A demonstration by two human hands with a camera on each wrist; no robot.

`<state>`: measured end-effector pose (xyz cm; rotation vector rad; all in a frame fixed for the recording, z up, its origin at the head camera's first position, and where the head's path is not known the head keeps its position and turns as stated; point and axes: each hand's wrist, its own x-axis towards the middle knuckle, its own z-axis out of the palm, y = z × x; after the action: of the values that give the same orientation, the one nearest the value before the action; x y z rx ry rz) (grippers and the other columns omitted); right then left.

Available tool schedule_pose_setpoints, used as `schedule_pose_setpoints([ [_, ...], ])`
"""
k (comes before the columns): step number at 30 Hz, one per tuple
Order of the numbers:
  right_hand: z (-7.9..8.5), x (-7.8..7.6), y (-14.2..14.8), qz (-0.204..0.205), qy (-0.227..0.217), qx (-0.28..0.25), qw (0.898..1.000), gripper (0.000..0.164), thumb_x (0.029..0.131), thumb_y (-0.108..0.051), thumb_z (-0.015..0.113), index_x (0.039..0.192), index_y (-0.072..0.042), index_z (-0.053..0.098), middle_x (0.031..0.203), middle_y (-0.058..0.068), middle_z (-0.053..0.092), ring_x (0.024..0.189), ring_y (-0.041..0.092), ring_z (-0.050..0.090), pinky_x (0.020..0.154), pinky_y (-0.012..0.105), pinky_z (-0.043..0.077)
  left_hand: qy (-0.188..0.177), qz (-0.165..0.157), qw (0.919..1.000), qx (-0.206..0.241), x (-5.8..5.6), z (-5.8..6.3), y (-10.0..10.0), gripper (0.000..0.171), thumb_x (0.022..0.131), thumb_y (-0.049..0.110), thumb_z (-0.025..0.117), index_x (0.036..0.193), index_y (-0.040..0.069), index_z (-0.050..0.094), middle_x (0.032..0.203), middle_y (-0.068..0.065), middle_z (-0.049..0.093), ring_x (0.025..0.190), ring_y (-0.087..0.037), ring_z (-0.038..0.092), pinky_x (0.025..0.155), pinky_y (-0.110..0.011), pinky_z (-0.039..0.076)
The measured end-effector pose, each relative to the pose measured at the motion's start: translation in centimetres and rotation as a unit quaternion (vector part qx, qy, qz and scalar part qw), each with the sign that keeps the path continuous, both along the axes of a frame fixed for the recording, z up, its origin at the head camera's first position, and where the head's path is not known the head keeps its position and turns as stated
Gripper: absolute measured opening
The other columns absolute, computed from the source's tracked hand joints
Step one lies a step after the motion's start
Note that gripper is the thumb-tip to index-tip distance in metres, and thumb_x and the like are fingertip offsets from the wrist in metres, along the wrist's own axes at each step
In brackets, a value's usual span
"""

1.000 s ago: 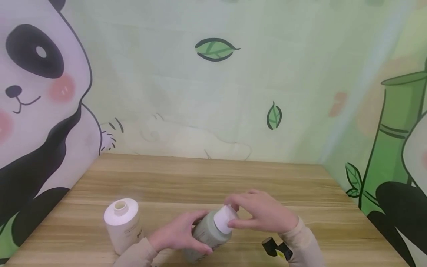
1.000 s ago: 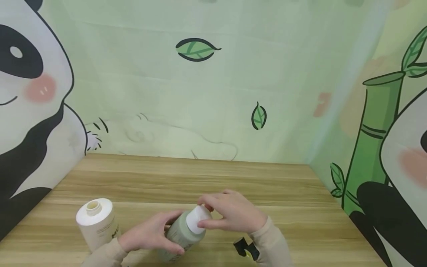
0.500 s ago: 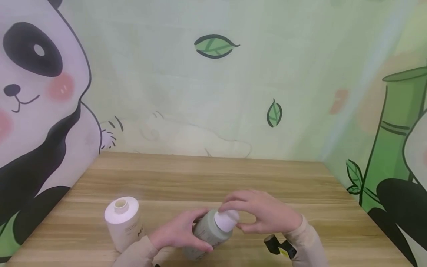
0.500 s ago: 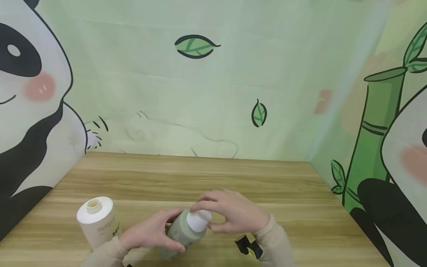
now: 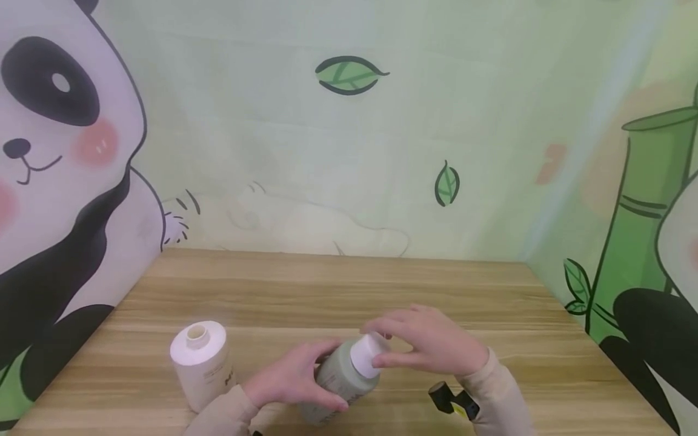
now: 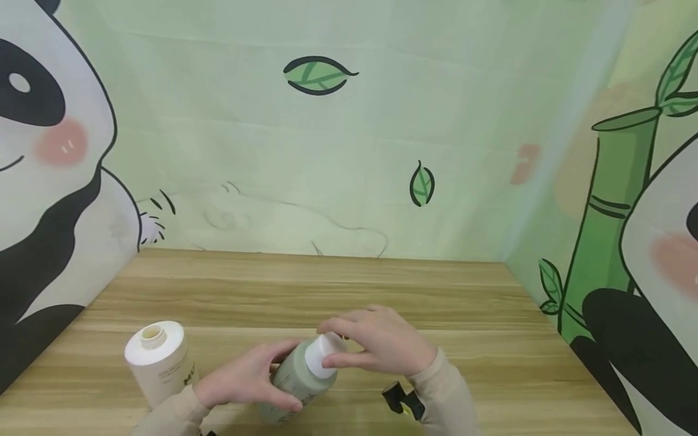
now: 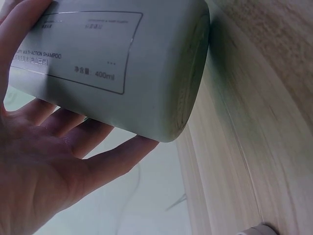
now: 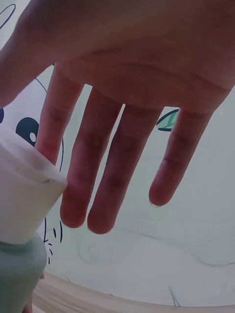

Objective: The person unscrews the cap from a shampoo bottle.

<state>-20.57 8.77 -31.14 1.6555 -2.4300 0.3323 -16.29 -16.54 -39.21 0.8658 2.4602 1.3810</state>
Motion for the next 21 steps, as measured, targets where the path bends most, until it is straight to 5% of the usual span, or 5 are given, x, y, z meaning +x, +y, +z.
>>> schedule_pose_setpoints([
  [5, -0.14, 0.05, -0.18, 0.016, 0.002, -0.005, 1.0, 0.037, 0.094, -0.047, 0.056, 0.121, -0.022, 0.063, 0.117, -0.009, 0.069, 0.102, 0.008, 0.065, 0.085, 0.035, 0.052, -0.005, -0.002, 1.0, 0.004, 0.01, -0.16, -0.04, 0.068, 0.072, 0.03, 0.084, 0.131, 0.017, 0.053, 0.116, 0.0, 0.065, 0.101, -0.006, 0.06, 0.086, -0.025, 0.048],
  [15, 0.23, -0.38, -0.15, 0.137, -0.002, -0.031, 0.99, 0.042, 0.086, -0.021, 0.071, 0.126, -0.018, 0.058, 0.121, 0.001, 0.063, 0.107, 0.015, 0.062, 0.088, 0.031, 0.054, 0.001, -0.001, 1.0, 0.001, 0.0, -0.11, -0.03, 0.069, 0.072, 0.031, 0.085, 0.131, 0.016, 0.053, 0.116, 0.0, 0.065, 0.101, -0.006, 0.06, 0.086, -0.026, 0.049],
  [21, 0.14, -0.05, -0.11, 0.061, -0.028, -0.018, 0.998, 0.047, 0.092, -0.042, 0.063, 0.131, -0.016, 0.056, 0.127, -0.002, 0.063, 0.114, 0.014, 0.061, 0.092, 0.035, 0.053, 0.01, -0.007, 0.9999, 0.006, -0.02, -0.12, -0.05, 0.069, 0.072, 0.03, 0.085, 0.131, 0.016, 0.053, 0.117, -0.001, 0.065, 0.102, -0.006, 0.06, 0.087, -0.025, 0.049],
])
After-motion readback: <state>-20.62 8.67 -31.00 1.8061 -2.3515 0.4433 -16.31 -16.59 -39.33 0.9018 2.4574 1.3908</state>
